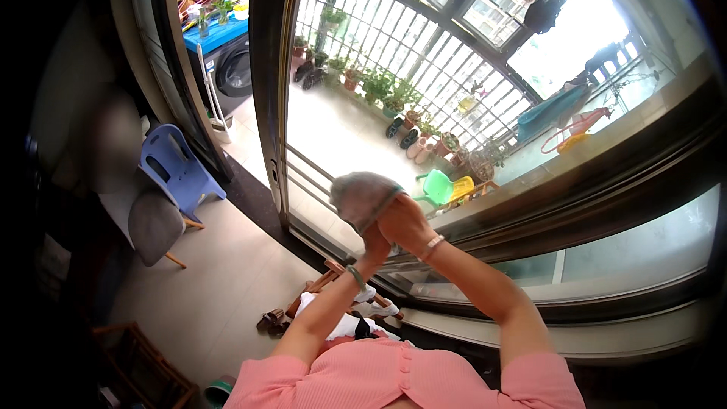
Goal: The person cleans a large glass window using a cloth. They wipe the glass surface, move a wooden chair to reach higher areas, and periodically rinse the cloth in a green bucket of water before continuing to wipe the window.
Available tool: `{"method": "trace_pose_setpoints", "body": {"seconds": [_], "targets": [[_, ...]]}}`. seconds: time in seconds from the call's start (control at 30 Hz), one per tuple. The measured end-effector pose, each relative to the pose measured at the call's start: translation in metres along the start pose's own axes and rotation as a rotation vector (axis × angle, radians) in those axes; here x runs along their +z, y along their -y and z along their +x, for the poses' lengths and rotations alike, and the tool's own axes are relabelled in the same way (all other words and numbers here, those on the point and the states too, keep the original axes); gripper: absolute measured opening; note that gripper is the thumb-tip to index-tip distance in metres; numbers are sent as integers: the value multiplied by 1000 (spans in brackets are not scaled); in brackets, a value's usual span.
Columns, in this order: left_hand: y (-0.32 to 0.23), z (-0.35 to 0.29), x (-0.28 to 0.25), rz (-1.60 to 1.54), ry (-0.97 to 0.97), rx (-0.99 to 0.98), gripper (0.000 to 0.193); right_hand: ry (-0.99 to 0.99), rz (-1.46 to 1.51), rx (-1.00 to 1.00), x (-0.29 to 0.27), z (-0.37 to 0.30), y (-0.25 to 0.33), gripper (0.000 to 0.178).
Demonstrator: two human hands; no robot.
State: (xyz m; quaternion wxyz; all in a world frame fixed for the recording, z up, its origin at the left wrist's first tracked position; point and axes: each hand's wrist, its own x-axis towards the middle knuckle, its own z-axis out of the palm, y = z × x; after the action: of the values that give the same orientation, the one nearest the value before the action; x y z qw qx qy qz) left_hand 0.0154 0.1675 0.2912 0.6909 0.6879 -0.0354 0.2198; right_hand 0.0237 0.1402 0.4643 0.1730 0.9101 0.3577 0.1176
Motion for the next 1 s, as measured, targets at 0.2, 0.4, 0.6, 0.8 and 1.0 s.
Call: {"method": "trace_pose_setpoints", "body": {"seconds": [0.2, 0.4, 0.6, 0.8, 1.0], "targets": [[-107, 70, -7, -256, 135, 440, 36, -174, -61, 340, -100, -45, -61, 34], [-257, 250, -40, 56, -240, 988, 55, -732, -457, 258, -234, 46, -114, 23], [-254, 275, -63, 233, -218, 1054, 44, -697, -271, 334, -229, 90, -98, 11], [-88, 118, -64, -109, 153, 410, 42, -244, 11, 143, -63, 19, -28, 31], [9, -29, -23, 397, 206, 266, 41, -77, -31, 95, 5, -69, -5, 30]]}}
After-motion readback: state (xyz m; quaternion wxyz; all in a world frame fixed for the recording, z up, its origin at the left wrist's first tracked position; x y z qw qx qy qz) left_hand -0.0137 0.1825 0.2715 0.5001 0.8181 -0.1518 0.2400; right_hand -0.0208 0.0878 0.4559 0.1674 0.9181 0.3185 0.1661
